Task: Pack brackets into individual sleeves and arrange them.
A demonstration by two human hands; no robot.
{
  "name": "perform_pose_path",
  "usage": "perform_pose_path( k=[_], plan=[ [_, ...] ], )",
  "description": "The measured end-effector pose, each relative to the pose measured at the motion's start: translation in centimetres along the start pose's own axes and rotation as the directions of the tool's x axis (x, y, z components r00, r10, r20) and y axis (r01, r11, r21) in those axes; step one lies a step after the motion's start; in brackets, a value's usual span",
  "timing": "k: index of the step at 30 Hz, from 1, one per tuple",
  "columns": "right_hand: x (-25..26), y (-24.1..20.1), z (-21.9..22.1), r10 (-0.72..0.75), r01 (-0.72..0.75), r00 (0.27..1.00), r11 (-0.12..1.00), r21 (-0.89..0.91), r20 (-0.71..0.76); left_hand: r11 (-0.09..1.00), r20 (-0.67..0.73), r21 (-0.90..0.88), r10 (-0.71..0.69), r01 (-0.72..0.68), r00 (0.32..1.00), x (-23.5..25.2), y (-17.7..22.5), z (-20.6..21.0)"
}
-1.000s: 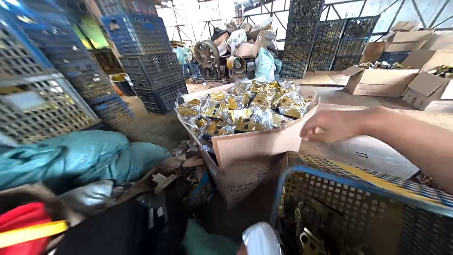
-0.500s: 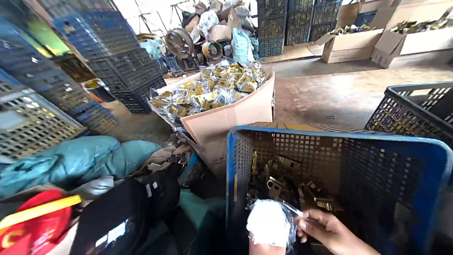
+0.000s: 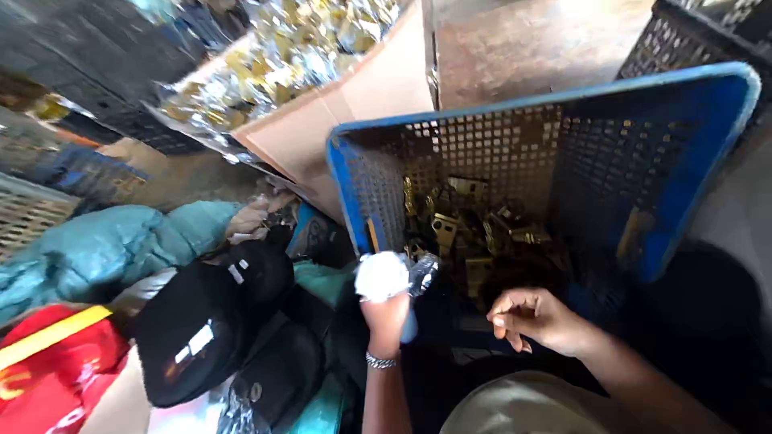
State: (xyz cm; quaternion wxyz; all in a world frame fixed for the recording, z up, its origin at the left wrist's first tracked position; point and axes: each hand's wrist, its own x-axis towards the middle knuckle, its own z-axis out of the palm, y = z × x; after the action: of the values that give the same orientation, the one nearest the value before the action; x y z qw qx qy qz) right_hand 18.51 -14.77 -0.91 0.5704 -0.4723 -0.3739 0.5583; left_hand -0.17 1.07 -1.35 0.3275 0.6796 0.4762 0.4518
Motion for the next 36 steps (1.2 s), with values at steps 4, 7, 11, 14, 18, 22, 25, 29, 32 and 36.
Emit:
perform_pose_path(
  k=[4,7,11,14,18,22,25,29,32,36],
  plan=[
    [1.3,0.4,0.7,0.099,-0.12,0.968,0.99,-0.079,-0.229,0.987,0.205,-0.163,0.037,-0.003,0.978,-1.9,1.0,0.1],
    [2.5,0.2,-0.1,0.153,-0.155,0.988,0.974,-0.167,-0.021,0.982,0.329,-0.154,0.156,-0.11,0.931,-3.5,1.0,0.7],
    [3.0,0.3,0.3,0.222,-0.199,0.973,0.943,-0.266,0.06,0.981,0.453,-0.107,0.192,-0.16,0.871,-4.3,1.0,0.0],
    [2.3,1.0,1.1,0.263,-0.254,0.964,0.954,-0.157,0.04,0.977,0.459,-0.116,0.211,-0.177,0.863,-5.0,0.7,-0.8],
    [2.1,2.5,1.9,0.276,-0.283,0.946,0.959,0.019,0.168,0.978,0.352,-0.132,0.199,-0.162,0.915,-5.7,-0.6,-1.4],
    [3.1,2.0,2.8,0.247,-0.247,0.969,0.967,0.056,0.01,0.987,-0.002,0.063,0.147,-0.147,0.989,-3.9,-1.7,-1.5],
    [3.8,2.4,4.0,0.072,-0.078,0.993,0.995,-0.064,-0.089,0.924,0.312,-0.333,-0.081,0.189,0.947,-4.1,-0.4,-3.1],
    [4.2,1.3,3.3,0.056,0.048,0.964,0.925,-0.378,0.26,0.884,0.668,-0.266,-0.119,0.385,0.735,-4.8,0.8,-3.3],
    [5.9,1.2,0.4,0.161,-0.097,0.978,0.911,-0.4,0.13,0.998,0.453,-0.051,0.066,-0.048,0.889,-3.8,-2.6,-3.4],
    [11.3,4.8,-3.9,0.54,-0.652,0.759,0.624,-0.432,-0.365,0.969,0.237,-0.211,-0.077,0.128,0.969,-2.6,-3.5,-3.1]
  ],
)
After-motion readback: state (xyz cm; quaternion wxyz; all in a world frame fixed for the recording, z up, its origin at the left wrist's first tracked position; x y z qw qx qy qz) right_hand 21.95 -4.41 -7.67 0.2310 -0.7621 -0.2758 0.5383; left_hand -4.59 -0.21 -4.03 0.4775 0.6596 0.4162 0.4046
